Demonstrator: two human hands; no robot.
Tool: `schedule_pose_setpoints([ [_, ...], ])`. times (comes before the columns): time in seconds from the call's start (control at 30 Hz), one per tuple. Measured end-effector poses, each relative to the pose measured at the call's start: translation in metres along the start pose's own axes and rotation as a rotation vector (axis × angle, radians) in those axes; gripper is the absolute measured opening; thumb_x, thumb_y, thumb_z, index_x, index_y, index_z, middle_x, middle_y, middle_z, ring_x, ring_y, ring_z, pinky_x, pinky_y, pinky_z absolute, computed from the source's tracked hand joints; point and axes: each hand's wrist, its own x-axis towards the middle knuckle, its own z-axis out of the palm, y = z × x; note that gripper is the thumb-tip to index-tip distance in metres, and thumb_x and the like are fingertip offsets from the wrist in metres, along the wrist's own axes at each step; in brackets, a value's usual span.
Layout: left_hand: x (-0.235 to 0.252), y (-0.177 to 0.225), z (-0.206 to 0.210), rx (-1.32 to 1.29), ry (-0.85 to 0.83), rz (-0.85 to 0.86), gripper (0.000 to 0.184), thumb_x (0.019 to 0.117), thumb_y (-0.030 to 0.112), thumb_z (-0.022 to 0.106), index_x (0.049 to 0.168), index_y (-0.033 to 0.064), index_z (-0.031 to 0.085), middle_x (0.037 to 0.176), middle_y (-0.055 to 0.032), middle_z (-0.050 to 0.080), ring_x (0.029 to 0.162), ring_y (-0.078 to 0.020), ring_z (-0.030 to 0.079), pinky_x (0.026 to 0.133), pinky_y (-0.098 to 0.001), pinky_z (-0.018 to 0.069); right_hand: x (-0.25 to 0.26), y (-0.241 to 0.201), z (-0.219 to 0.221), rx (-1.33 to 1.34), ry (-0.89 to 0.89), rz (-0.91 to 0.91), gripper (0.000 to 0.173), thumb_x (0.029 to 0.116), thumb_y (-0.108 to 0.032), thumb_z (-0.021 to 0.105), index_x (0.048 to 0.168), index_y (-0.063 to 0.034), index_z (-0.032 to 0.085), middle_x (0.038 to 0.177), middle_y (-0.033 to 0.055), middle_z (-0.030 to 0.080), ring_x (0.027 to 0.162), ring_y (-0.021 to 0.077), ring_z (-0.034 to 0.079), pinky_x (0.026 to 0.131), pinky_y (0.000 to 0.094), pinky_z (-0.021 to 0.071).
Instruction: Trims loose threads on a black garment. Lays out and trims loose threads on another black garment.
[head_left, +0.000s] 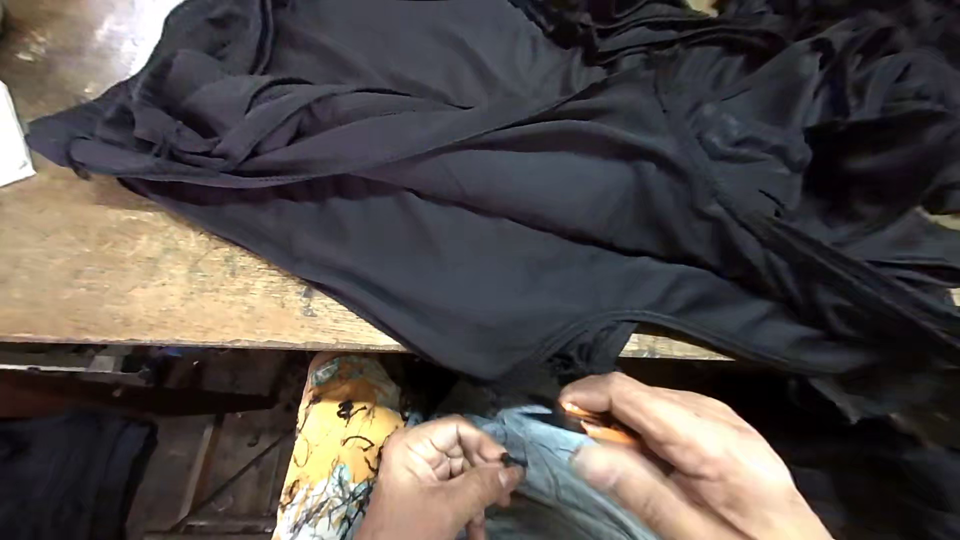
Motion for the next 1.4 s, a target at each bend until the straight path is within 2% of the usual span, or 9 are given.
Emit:
schedule_pose_setpoints([
  [0.07, 0.006, 0.001, 0.003, -0.017, 0.064, 0.041, 0.033, 0.0864, -0.006, 0.073, 0.118, -0.0020, 0.064, 0.084, -0.0056, 0.073, 0.059, -0.0094, 0.065, 0.046, -0.0231, 0.0533, 0.003, -0.004, 0.007, -0.269, 0.111, -0.132, 0.028, 0.1000, -0.036, 0.064, 0.107, -0.0085, 0.068, 0.081, 0.0011, 0.067, 0.070, 0.0056, 0.060, 0.061, 0.0211, 0.0490],
  [0.13, 0.010, 0.002, 0.004, -0.065, 0.068, 0.129, 0.030, 0.0883, -0.004, 0.072, 0.116, 0.0000, 0.063, 0.084, -0.0061, 0.072, 0.058, -0.0083, 0.064, 0.046, -0.0220, 0.0533, 0.008, -0.004, 0.017, -0.400, 0.165, -0.213, 0.022, 0.0970, -0.020, 0.059, 0.114, -0.0083, 0.068, 0.082, 0.0024, 0.069, 0.071, 0.0102, 0.063, 0.061, 0.0249, 0.0511],
  [0.27, 0.013, 0.014, 0.009, -0.117, 0.100, 0.120, 0.011, 0.0972, 0.011, 0.070, 0.099, 0.0001, 0.073, 0.081, -0.0089, 0.073, 0.055, -0.0063, 0.063, 0.046, -0.0210, 0.0532, 0.011, -0.006, 0.015, -0.034, 0.108, -0.034, 0.032, 0.0949, -0.017, 0.063, 0.126, -0.0098, 0.065, 0.079, -0.0047, 0.064, 0.063, -0.0015, 0.054, 0.054, 0.0148, 0.0457],
  [0.4, 0.010, 0.015, 0.009, -0.096, 0.073, 0.047, 0.009, 0.0976, 0.006, 0.067, 0.095, -0.0005, 0.073, 0.074, -0.0053, 0.071, 0.051, -0.0051, 0.061, 0.045, -0.0205, 0.0523, 0.003, -0.012, -0.007, 0.483, -0.050, 0.235, 0.018, 0.1019, -0.017, 0.063, 0.115, -0.0064, 0.069, 0.076, -0.0072, 0.059, 0.061, -0.0046, 0.048, 0.053, 0.0120, 0.0391],
  [0.63, 0.011, 0.006, 0.005, -0.173, 0.030, -0.024, 0.024, 0.0925, 0.009, 0.075, 0.112, 0.0002, 0.063, 0.085, -0.0084, 0.072, 0.057, -0.0086, 0.064, 0.045, -0.0231, 0.0532, -0.025, -0.004, -0.004, 0.560, -0.079, 0.356, 0.018, 0.1039, -0.014, 0.059, 0.112, -0.0017, 0.069, 0.076, -0.0066, 0.060, 0.061, -0.0045, 0.048, 0.053, 0.0133, 0.0391],
  [0.8, 0.021, 0.014, 0.015, -0.244, 0.103, -0.069, 0.010, 0.0959, 0.009, 0.071, 0.092, -0.0002, 0.073, 0.076, -0.0092, 0.071, 0.054, -0.0059, 0.061, 0.047, -0.0201, 0.0515, -0.023, -0.004, 0.001, 0.620, -0.121, 0.348, 0.030, 0.1094, -0.024, 0.049, 0.114, -0.0021, 0.069, 0.074, -0.0088, 0.054, 0.059, -0.0051, 0.043, 0.051, 0.0138, 0.0349],
  [0.9, 0.017, 0.011, 0.014, -0.267, 0.098, -0.080, 0.010, 0.0948, 0.007, 0.071, 0.088, -0.0002, 0.073, 0.075, -0.0092, 0.071, 0.053, -0.0060, 0.061, 0.047, -0.0204, 0.0513, -0.021, -0.002, -0.003, 0.568, -0.137, 0.396, 0.042, 0.1123, -0.027, 0.038, 0.110, -0.0030, 0.072, 0.071, -0.0115, 0.049, 0.056, -0.0063, 0.038, 0.050, 0.0131, 0.0313],
  [1.23, 0.002, 0.006, 0.006, -0.212, -0.002, -0.024, 0.009, 0.0958, 0.008, 0.070, 0.091, 0.0020, 0.074, 0.075, -0.0075, 0.072, 0.054, -0.0057, 0.062, 0.048, -0.0212, 0.0517, -0.009, 0.013, -0.014, 0.150, -0.248, 0.280, 0.045, 0.1081, -0.046, 0.047, 0.083, -0.0169, 0.072, 0.062, -0.0096, 0.051, 0.055, -0.0017, 0.044, 0.049, 0.0215, 0.0333],
  [1.4, 0.001, 0.005, 0.006, -0.245, -0.020, -0.055, 0.008, 0.0952, 0.008, 0.071, 0.090, 0.0028, 0.075, 0.074, -0.0071, 0.072, 0.054, -0.0054, 0.062, 0.048, -0.0213, 0.0521, -0.001, 0.011, -0.012, 0.141, -0.276, 0.251, 0.045, 0.1072, -0.046, 0.049, 0.080, -0.0174, 0.070, 0.061, -0.0100, 0.049, 0.053, 0.0000, 0.043, 0.048, 0.0223, 0.0332],
])
